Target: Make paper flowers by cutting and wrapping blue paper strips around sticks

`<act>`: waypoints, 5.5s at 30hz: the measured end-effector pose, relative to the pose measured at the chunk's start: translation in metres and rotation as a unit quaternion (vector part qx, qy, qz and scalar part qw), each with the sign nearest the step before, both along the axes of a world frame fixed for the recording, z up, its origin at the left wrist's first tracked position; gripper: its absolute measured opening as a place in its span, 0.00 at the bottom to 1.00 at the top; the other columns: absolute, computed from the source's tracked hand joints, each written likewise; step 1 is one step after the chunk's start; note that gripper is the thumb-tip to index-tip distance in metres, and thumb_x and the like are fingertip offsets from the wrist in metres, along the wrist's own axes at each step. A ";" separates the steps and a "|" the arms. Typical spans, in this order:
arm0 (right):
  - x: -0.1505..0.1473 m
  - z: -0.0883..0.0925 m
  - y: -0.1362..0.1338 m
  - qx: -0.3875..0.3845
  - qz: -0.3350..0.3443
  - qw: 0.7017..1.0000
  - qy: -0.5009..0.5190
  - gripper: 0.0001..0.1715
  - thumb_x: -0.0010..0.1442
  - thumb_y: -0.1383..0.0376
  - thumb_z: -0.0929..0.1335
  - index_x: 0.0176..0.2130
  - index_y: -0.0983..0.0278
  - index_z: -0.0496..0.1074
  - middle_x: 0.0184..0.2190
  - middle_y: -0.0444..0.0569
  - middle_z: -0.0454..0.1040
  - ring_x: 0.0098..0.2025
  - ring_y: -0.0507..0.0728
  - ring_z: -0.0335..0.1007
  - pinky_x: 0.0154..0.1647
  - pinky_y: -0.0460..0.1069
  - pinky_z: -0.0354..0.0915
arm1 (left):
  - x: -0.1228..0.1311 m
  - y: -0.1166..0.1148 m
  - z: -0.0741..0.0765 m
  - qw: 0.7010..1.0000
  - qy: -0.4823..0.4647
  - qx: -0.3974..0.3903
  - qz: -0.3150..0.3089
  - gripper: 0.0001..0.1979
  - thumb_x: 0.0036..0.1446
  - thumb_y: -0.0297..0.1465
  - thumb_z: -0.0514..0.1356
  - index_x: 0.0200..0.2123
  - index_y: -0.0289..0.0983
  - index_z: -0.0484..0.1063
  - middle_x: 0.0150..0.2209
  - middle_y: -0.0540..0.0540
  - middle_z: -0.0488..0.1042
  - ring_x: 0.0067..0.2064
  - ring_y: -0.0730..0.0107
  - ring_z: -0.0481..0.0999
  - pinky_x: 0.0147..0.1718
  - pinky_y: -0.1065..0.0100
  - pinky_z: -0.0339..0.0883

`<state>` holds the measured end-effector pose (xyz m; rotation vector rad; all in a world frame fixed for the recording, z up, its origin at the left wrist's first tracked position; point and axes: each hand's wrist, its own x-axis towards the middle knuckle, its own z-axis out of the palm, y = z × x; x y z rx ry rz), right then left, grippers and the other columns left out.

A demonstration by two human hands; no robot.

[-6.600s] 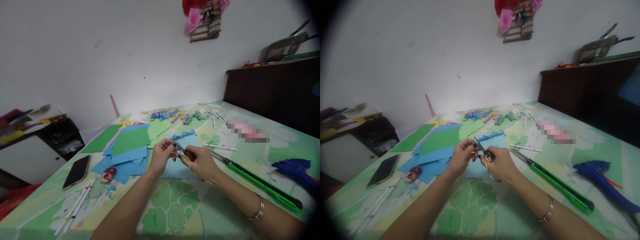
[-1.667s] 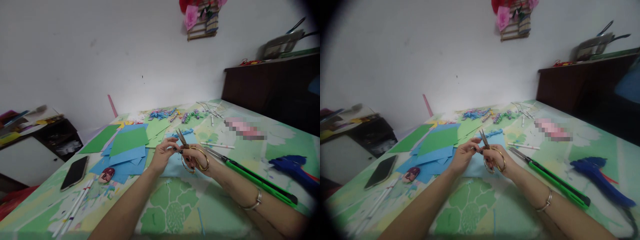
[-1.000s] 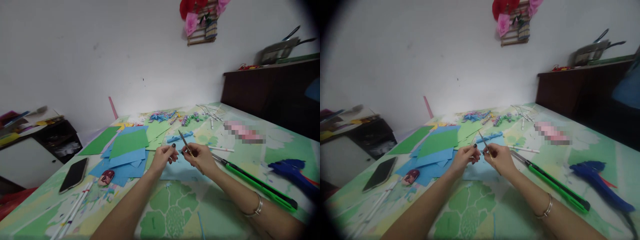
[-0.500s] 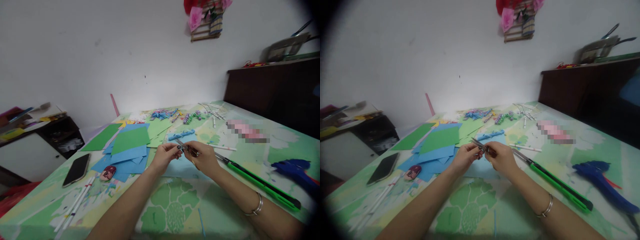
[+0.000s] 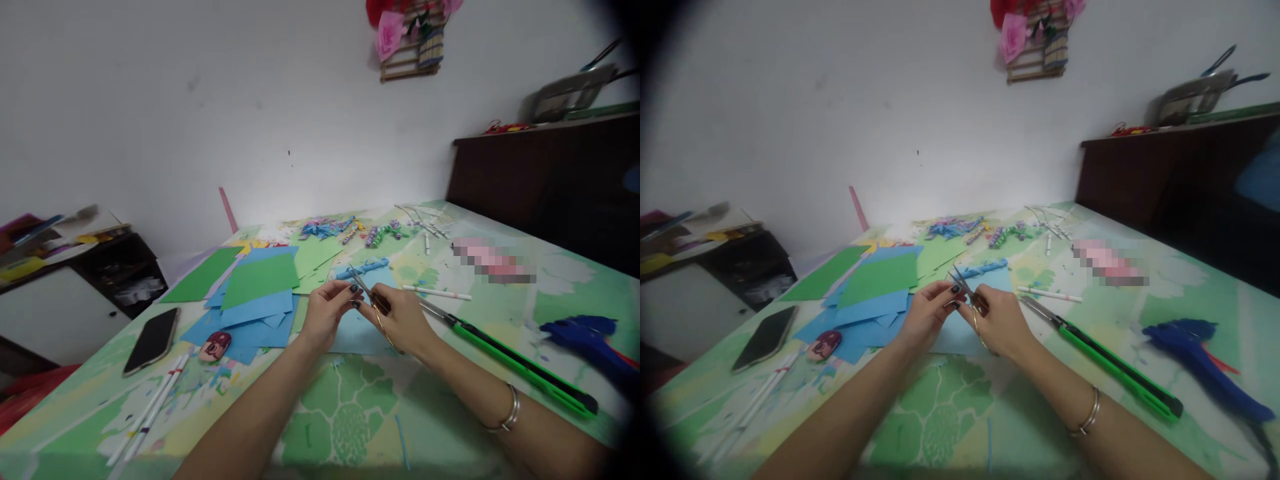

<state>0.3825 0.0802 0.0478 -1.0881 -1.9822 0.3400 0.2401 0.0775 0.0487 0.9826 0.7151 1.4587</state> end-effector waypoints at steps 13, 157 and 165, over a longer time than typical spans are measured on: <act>0.000 -0.003 0.000 0.007 -0.009 1.000 -0.029 0.17 0.53 0.56 0.64 0.21 0.62 0.57 0.17 0.42 0.61 0.21 0.50 0.55 0.22 0.44 0.48 | 0.003 0.000 0.000 1.000 -0.001 0.017 0.019 0.06 0.41 0.27 0.65 0.26 0.33 0.73 0.27 0.47 0.76 0.31 0.72 0.74 0.37 0.68 0.65; 0.010 -0.001 0.011 0.001 -0.028 0.994 -0.104 0.26 0.48 0.48 0.66 0.15 0.64 0.60 0.11 0.42 0.60 0.16 0.48 0.49 0.19 0.44 0.45 | -0.012 0.007 0.004 0.991 0.123 -0.004 0.058 0.09 0.41 0.31 0.62 0.28 0.34 0.69 0.28 0.47 0.73 0.25 0.73 0.73 0.20 0.75 0.58; 0.009 -0.002 0.011 0.000 -0.023 0.996 -0.083 0.27 0.50 0.49 0.65 0.14 0.64 0.57 0.11 0.40 0.56 0.17 0.47 0.45 0.19 0.44 0.44 | -0.011 0.007 -0.001 0.997 0.069 -0.037 0.020 0.09 0.43 0.31 0.62 0.30 0.34 0.69 0.28 0.47 0.74 0.25 0.74 0.73 0.20 0.77 0.58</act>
